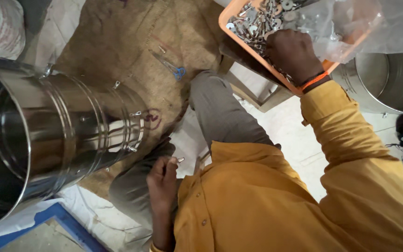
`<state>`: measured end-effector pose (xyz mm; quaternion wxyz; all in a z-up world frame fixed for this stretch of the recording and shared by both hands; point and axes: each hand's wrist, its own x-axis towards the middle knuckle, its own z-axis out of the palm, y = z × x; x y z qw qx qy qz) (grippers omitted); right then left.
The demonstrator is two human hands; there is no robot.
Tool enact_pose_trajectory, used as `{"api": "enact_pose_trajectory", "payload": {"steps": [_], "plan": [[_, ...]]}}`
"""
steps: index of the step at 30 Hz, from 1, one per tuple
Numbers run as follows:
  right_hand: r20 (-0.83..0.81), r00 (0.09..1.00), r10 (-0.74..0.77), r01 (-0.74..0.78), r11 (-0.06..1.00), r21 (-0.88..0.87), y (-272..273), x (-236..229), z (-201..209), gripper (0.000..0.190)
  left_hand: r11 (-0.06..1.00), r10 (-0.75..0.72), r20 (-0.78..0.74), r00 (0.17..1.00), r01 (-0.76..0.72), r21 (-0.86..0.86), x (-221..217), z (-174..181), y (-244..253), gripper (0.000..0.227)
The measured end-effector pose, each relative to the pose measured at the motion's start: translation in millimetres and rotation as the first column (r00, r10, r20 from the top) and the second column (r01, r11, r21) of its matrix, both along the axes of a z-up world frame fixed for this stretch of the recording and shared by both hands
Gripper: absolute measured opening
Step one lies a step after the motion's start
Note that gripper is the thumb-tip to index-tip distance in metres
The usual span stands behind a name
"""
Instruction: The person attaches metal fasteners to the rim of a stainless steel container using a screwdriver. They repeatedly pick up fasteners from a nearby tray, insert them into holes on the container's edge, and tighten them while seated.
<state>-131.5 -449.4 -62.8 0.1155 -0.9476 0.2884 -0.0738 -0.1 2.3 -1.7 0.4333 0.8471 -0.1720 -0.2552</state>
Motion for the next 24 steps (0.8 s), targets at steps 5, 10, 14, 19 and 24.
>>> {"api": "enact_pose_trajectory", "payload": {"steps": [5, 10, 14, 19, 24], "plan": [[-0.057, 0.998, 0.0, -0.004, 0.996, -0.084, 2, 7, -8, 0.014, 0.997, 0.066, -0.032, 0.997, -0.067, -0.035, -1, -15, 11, 0.019], [-0.014, 0.995, 0.095, -0.096, 0.991, -0.097, 0, 8, -19, 0.012, 0.992, 0.115, -0.089, 0.989, -0.12, -0.047, -3, -35, 11, 0.011], [-0.264, 0.964, 0.03, -0.061, 0.992, -0.109, -17, 24, -35, 0.024, 0.984, 0.03, -0.079, 0.996, -0.043, -0.172, 2, -45, 6, 0.014], [-0.167, 0.986, 0.018, -0.005, 0.997, 0.076, -29, 19, -40, 0.028, 0.958, 0.106, -0.148, 0.983, -0.141, -0.25, -3, -43, 11, 0.019], [-0.333, 0.942, 0.047, -0.109, 0.979, -0.17, -32, 19, -43, 0.026, 0.956, 0.135, -0.094, 0.986, -0.155, -0.251, -3, -39, 18, 0.019]]}}
